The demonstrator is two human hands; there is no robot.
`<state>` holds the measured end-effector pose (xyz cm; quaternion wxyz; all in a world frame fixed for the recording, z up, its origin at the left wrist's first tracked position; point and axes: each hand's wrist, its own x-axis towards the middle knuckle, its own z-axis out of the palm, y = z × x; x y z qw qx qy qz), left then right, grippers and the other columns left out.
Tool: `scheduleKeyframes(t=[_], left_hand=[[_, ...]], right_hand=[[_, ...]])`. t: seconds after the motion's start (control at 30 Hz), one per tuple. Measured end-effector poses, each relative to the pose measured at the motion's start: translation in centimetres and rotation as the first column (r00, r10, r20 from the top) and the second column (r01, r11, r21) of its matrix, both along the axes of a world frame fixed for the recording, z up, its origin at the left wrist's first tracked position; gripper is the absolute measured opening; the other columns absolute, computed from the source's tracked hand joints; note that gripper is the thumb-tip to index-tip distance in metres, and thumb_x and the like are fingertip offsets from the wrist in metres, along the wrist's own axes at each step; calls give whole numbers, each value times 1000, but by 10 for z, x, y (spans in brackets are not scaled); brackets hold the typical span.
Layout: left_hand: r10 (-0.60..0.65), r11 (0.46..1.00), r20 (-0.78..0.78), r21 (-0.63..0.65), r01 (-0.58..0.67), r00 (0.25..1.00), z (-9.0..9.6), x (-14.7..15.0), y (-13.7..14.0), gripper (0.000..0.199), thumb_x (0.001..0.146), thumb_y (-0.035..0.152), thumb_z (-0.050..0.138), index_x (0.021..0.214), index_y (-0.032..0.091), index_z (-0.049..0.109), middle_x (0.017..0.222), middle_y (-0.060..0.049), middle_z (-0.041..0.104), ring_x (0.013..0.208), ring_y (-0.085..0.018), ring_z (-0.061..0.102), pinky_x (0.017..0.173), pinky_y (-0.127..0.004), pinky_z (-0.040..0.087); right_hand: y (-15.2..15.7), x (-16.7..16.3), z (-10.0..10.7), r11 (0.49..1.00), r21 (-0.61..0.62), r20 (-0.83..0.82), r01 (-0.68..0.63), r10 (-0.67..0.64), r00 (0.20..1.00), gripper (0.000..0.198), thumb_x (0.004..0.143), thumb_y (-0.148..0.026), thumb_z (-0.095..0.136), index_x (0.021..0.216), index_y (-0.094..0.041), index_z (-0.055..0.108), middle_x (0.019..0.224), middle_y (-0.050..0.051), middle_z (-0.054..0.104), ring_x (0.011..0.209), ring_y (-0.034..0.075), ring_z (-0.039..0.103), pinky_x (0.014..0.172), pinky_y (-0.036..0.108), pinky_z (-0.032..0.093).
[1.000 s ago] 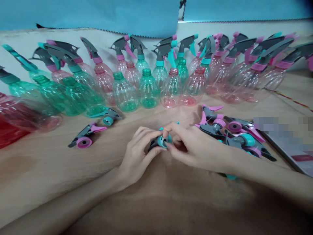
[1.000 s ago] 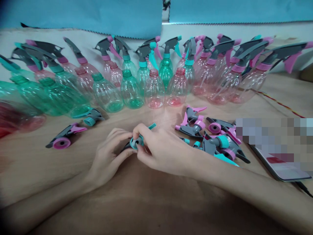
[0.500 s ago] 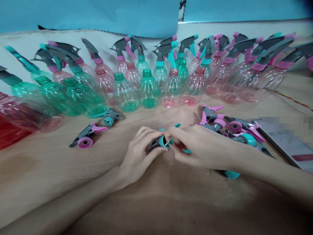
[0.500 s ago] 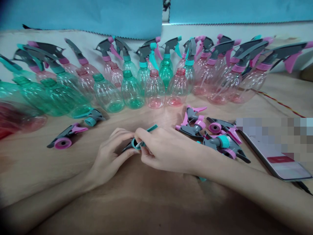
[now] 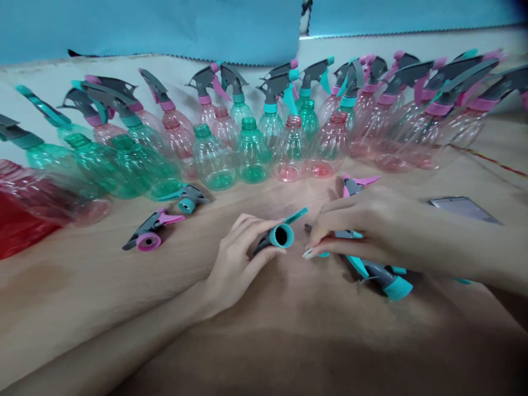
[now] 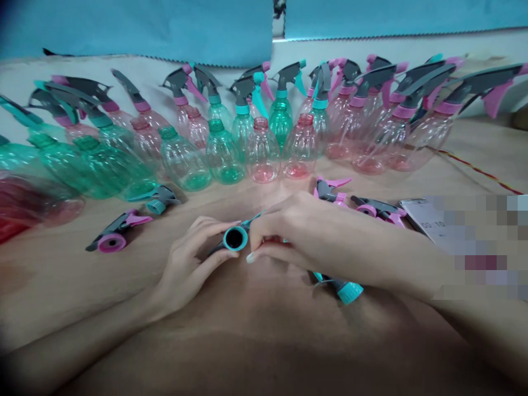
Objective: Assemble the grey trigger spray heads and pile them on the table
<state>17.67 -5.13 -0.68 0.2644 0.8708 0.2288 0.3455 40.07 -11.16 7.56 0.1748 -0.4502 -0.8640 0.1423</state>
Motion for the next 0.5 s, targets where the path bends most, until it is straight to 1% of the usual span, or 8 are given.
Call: scheduleKeyframes(t=[0.1, 0.17, 0.27, 0.4, 0.5], left_hand=[[29, 999, 4, -19, -29, 1000, 0, 0, 0, 30, 85, 24, 67, 114, 23, 60, 102, -3, 64, 94, -18, 55, 82, -32, 45], [32, 999, 23, 1, -32, 999, 1, 1, 0, 32, 83, 25, 68, 114, 23, 60, 99, -3, 64, 93, -18, 55, 81, -32, 45], [41, 999, 52, 34, -42, 998, 2, 2, -1, 32, 81, 25, 70, 112, 22, 60, 95, -3, 63, 90, -18, 56, 78, -32, 47], [28, 998, 54, 57, -31, 998, 3, 2, -3, 30, 82, 20, 68, 110, 21, 59, 101, -4, 63, 96, -19, 58, 80, -32, 48], [30, 998, 69, 54, -34, 997, 2, 1, -3, 32, 80, 19, 70, 110, 21, 58, 102, -4, 63, 95, -18, 59, 81, -32, 48]], right_hand=[[2, 2, 5, 991, 133, -54, 29, -22, 998, 14, 88, -26, 59, 80, -21, 68, 73, -1, 69, 63, 12, 60, 56, 25, 41], [4, 1, 3, 980, 190, -88, 58, -42, 995, 14, 88, -27, 60, 79, -20, 68, 75, 1, 69, 66, 13, 60, 58, 26, 41], [6, -4, -5, 976, 216, -98, 37, -16, 995, 14, 88, -25, 59, 78, -20, 66, 76, 1, 67, 68, 13, 59, 61, 26, 40], [5, -12, -11, 971, 237, -127, 37, -7, 992, 15, 88, -21, 58, 74, -19, 62, 71, 0, 63, 67, 12, 57, 59, 25, 39], [7, -15, -13, 971, 236, -159, 34, 4, 987, 16, 86, -17, 59, 71, -20, 63, 68, -1, 64, 63, 12, 57, 59, 26, 41]])
